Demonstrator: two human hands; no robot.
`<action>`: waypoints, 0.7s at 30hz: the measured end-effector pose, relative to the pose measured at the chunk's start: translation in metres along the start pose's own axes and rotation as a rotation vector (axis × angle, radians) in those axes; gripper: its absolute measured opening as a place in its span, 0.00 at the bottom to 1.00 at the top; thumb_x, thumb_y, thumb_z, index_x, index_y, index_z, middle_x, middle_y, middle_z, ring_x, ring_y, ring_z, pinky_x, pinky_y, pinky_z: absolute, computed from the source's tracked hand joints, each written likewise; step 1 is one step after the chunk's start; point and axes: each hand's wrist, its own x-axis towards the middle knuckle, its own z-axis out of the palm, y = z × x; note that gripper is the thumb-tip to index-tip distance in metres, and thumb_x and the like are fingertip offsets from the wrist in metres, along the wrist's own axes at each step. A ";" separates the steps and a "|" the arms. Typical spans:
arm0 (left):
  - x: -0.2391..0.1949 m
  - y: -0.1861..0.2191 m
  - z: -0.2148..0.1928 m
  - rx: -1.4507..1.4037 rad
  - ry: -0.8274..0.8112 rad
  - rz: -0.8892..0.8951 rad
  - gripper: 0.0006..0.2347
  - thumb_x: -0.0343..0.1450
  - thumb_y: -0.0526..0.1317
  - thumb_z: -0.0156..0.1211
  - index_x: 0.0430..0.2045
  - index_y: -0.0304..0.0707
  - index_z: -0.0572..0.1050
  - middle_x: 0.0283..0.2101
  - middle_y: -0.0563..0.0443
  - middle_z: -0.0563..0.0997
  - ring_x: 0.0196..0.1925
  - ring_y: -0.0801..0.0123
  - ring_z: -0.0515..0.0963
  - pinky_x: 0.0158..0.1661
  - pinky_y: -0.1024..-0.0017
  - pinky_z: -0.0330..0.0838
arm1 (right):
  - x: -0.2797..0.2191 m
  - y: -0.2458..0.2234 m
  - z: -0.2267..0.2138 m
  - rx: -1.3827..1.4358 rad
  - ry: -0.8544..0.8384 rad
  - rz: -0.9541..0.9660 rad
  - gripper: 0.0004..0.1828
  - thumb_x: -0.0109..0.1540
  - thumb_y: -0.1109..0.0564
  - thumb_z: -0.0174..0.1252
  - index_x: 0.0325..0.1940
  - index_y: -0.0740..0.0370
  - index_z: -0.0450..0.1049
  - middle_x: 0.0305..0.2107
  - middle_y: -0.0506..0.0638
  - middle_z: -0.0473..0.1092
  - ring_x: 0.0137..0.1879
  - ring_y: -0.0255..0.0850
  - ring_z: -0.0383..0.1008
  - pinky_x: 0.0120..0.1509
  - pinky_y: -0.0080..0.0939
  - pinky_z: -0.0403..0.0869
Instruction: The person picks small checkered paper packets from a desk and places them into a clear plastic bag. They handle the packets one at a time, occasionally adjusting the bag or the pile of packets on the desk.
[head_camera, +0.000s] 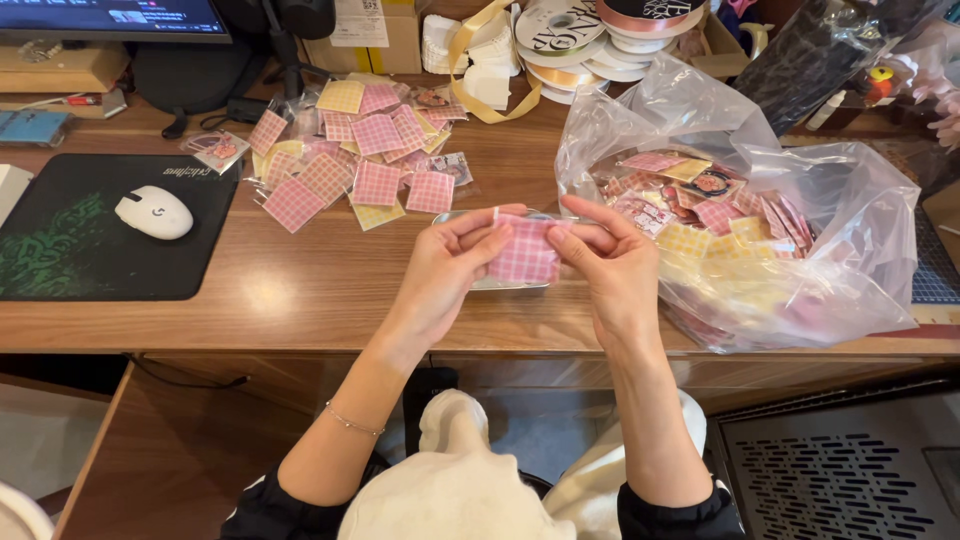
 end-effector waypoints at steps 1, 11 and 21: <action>0.002 -0.002 -0.005 0.000 0.000 0.001 0.18 0.78 0.33 0.74 0.63 0.28 0.84 0.52 0.43 0.93 0.51 0.70 0.93 0.52 0.71 0.91 | -0.001 0.000 0.000 0.000 -0.001 -0.001 0.29 0.63 0.64 0.80 0.69 0.64 0.84 0.42 0.55 0.87 0.46 0.35 0.90 0.54 0.33 0.90; 0.007 0.006 0.008 0.185 -0.056 0.262 0.25 0.76 0.46 0.78 0.69 0.39 0.79 0.63 0.39 0.87 0.67 0.56 0.86 0.67 0.56 0.82 | -0.005 -0.020 0.004 -0.159 0.021 -0.080 0.26 0.64 0.63 0.81 0.67 0.61 0.85 0.41 0.52 0.87 0.47 0.33 0.88 0.59 0.37 0.90; 0.013 -0.004 0.018 0.296 0.133 0.181 0.15 0.67 0.45 0.90 0.46 0.50 0.92 0.43 0.56 0.93 0.43 0.78 0.91 0.47 0.79 0.89 | 0.002 0.018 -0.007 0.007 0.016 0.061 0.08 0.74 0.56 0.72 0.53 0.61 0.90 0.36 0.47 0.85 0.43 0.30 0.85 0.51 0.35 0.89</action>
